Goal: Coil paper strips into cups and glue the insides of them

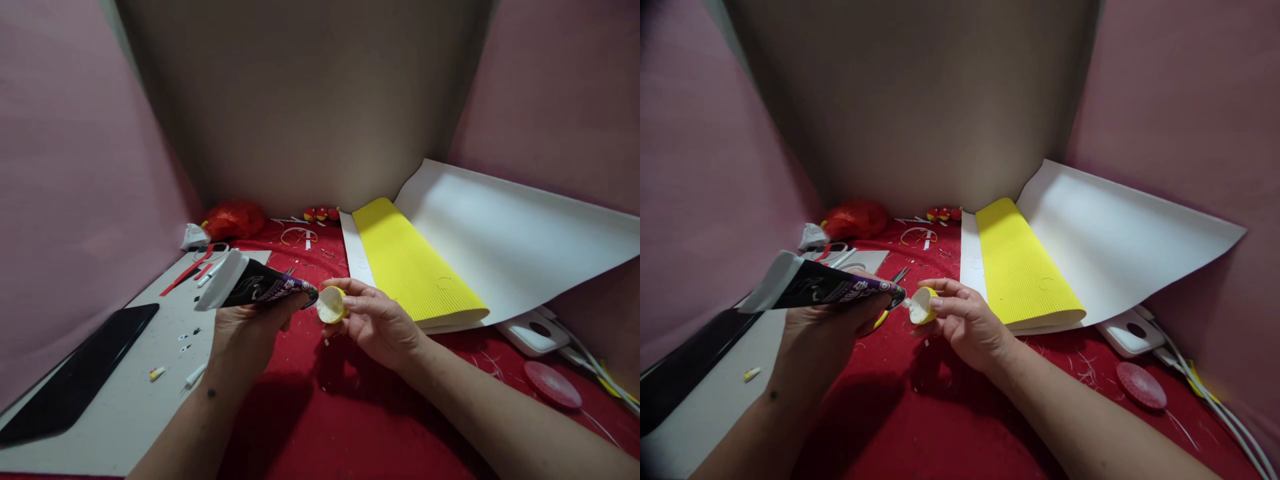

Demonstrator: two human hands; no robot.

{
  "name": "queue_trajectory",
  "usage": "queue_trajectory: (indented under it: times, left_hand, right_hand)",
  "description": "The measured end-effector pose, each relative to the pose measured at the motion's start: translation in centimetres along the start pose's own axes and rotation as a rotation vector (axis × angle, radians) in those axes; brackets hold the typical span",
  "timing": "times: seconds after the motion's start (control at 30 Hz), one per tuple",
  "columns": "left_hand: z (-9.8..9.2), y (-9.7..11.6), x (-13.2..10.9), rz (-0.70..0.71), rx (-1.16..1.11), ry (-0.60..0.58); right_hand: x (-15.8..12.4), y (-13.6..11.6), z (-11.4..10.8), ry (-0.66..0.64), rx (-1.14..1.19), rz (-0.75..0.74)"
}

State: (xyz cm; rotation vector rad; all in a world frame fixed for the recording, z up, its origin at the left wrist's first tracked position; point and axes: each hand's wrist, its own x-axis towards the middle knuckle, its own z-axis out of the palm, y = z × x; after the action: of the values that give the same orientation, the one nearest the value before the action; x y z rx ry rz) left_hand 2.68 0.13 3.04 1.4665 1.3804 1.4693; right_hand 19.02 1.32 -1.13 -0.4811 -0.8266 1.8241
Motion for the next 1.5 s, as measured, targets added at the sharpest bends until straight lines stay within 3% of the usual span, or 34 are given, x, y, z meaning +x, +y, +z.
queue_trajectory:
  times: [0.17,0.4,0.73,1.13,1.5]
  left_hand:
    - [0.09,0.03,0.03,0.000,-0.009,-0.036]
    - [0.05,0.04,-0.02,-0.110,0.104,-0.006]
    - [0.07,0.24,-0.18,-0.027,0.126,-0.048]
    - [-0.07,0.13,-0.04,-0.021,0.044,-0.167]
    - [-0.37,-0.31,-0.05,-0.180,-0.136,-0.239]
  right_hand:
    - [-0.13,-0.06,0.06,-0.021,-0.038,-0.031]
    - [-0.17,-0.21,0.26,-0.013,-0.070,-0.060]
    - [-0.03,-0.25,0.23,0.007,-0.094,-0.088]
    - [-0.10,-0.14,0.23,-0.005,-0.134,-0.120]
    - [-0.19,0.06,0.56,-0.019,-0.146,-0.115]
